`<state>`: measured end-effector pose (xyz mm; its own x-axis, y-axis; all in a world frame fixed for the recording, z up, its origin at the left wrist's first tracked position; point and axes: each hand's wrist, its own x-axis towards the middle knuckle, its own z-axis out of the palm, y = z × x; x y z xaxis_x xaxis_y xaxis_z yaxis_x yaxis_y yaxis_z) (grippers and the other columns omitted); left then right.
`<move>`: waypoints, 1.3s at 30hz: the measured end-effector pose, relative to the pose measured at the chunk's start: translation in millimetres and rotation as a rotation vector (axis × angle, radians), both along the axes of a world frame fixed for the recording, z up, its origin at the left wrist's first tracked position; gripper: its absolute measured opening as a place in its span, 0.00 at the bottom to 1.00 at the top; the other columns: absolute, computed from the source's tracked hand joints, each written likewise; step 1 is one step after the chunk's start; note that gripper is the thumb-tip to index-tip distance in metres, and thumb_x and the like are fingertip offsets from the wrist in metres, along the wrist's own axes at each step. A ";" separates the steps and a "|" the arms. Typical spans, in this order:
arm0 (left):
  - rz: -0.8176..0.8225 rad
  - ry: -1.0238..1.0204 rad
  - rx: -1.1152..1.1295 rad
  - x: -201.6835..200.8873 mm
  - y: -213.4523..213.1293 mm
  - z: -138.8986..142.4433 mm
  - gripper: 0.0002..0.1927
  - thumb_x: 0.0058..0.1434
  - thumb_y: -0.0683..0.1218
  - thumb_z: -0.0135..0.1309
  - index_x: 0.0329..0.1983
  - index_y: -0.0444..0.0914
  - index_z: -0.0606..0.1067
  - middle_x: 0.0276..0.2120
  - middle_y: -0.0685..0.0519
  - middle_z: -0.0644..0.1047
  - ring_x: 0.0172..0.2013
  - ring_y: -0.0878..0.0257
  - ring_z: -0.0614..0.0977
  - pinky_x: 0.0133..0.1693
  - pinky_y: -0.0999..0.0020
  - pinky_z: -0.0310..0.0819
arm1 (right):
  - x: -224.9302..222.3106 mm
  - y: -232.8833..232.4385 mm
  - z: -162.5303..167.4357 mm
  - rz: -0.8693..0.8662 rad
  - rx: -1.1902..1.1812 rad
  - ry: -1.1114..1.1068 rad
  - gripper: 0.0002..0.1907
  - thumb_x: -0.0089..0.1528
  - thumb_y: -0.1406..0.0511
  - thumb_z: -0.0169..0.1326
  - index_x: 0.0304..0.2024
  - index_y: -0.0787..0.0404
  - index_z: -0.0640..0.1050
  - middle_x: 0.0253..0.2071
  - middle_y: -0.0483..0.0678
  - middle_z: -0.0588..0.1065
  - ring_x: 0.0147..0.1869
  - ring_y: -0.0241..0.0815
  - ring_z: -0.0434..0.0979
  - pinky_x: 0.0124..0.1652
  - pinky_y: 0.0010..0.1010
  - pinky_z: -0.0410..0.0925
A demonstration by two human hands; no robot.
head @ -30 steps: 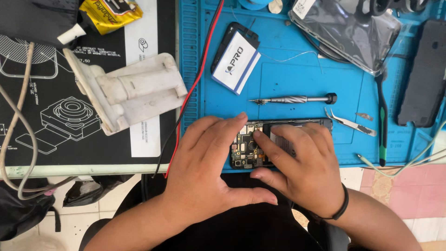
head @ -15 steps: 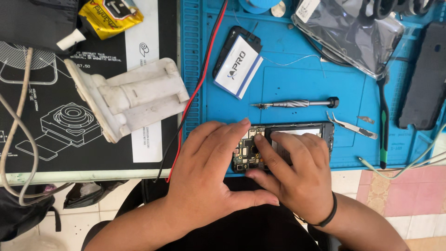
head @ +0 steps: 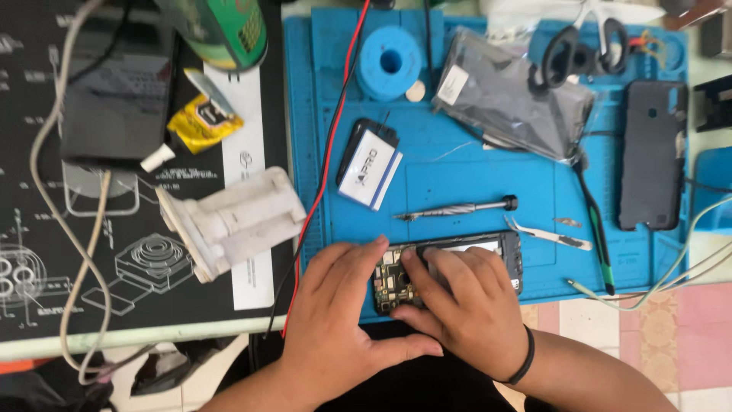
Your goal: The person repairs a smartphone on a blue repair mat. They press on the exposed internal board, use a screwdriver on the phone's internals, remove and reposition the battery, lift and reseat the back cover, and continue working on the opened phone with the screwdriver.
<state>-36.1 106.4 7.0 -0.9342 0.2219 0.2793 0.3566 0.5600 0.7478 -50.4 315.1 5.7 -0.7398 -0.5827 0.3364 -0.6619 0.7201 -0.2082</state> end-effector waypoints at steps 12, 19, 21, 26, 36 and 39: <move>0.033 -0.009 -0.021 7.0 9.7 -2.7 0.56 0.38 0.68 0.74 0.62 0.30 0.69 0.52 0.41 0.76 0.56 0.45 0.75 0.56 0.51 0.69 | 3.8 9.2 8.7 0.029 -0.056 0.022 0.26 0.57 0.51 0.64 0.53 0.58 0.80 0.52 0.49 0.71 0.51 0.49 0.72 0.52 0.44 0.66; 0.040 -0.032 -0.038 13.0 14.7 2.5 0.54 0.38 0.67 0.74 0.61 0.31 0.70 0.51 0.42 0.76 0.55 0.44 0.75 0.55 0.52 0.69 | 14.3 12.8 10.9 0.040 -0.029 0.034 0.30 0.57 0.50 0.63 0.55 0.61 0.78 0.52 0.51 0.71 0.52 0.51 0.72 0.52 0.44 0.67; 0.038 -0.033 -0.037 15.9 15.6 3.5 0.54 0.38 0.66 0.74 0.61 0.30 0.70 0.51 0.41 0.76 0.55 0.44 0.75 0.55 0.52 0.70 | 16.5 14.0 11.6 0.040 -0.026 0.025 0.30 0.58 0.50 0.64 0.56 0.61 0.78 0.52 0.51 0.71 0.52 0.50 0.72 0.52 0.44 0.66; 0.048 -0.009 -0.041 20.9 17.4 5.5 0.53 0.38 0.66 0.74 0.61 0.31 0.70 0.51 0.42 0.76 0.55 0.44 0.75 0.55 0.52 0.70 | 19.4 14.5 10.6 0.024 -0.083 0.002 0.32 0.54 0.48 0.63 0.54 0.59 0.78 0.51 0.49 0.71 0.51 0.51 0.71 0.53 0.46 0.66; 0.056 0.026 -0.064 18.9 20.7 -0.4 0.52 0.40 0.67 0.73 0.61 0.31 0.71 0.51 0.44 0.77 0.55 0.47 0.75 0.56 0.54 0.71 | 17.5 19.4 -2.8 0.039 -0.054 -0.011 0.35 0.57 0.46 0.60 0.57 0.62 0.76 0.49 0.50 0.70 0.49 0.52 0.72 0.49 0.44 0.66; 0.051 0.017 -0.061 15.7 20.2 -3.1 0.52 0.40 0.67 0.73 0.61 0.32 0.71 0.51 0.45 0.77 0.55 0.47 0.75 0.56 0.54 0.71 | 14.4 18.2 -5.1 0.035 -0.025 0.027 0.34 0.58 0.45 0.60 0.56 0.61 0.77 0.49 0.50 0.70 0.48 0.51 0.73 0.49 0.44 0.66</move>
